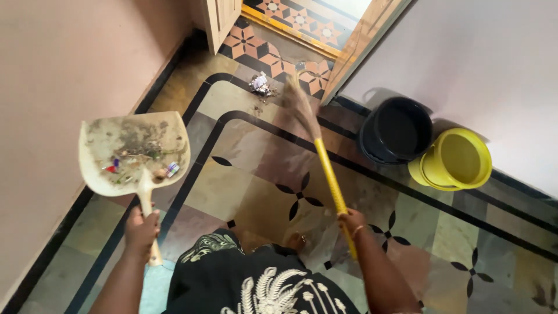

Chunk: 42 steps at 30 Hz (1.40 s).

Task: Sweep the floor and collect debris with a dustpan.

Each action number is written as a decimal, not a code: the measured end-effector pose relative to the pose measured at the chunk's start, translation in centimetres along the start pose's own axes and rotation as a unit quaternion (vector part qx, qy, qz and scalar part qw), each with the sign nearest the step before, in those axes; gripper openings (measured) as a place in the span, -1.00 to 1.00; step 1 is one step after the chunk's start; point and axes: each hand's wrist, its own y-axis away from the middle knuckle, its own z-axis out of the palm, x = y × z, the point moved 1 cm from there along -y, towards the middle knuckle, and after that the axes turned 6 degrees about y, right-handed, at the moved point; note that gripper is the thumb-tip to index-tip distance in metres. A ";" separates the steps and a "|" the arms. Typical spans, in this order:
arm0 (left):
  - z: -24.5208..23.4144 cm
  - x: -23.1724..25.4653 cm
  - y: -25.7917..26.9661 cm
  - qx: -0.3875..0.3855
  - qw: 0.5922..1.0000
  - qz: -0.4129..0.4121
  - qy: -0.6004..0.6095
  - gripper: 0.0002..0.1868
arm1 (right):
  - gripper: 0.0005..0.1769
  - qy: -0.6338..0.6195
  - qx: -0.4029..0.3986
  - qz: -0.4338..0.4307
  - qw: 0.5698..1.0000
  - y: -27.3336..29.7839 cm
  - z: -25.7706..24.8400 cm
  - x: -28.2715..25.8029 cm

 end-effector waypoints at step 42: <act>13.2 -18.8 0.4 0.074 0.974 -0.078 -0.199 -0.56 | -0.53 0.284 -0.021 -0.116 0.952 -24.2 -3.9 -14.7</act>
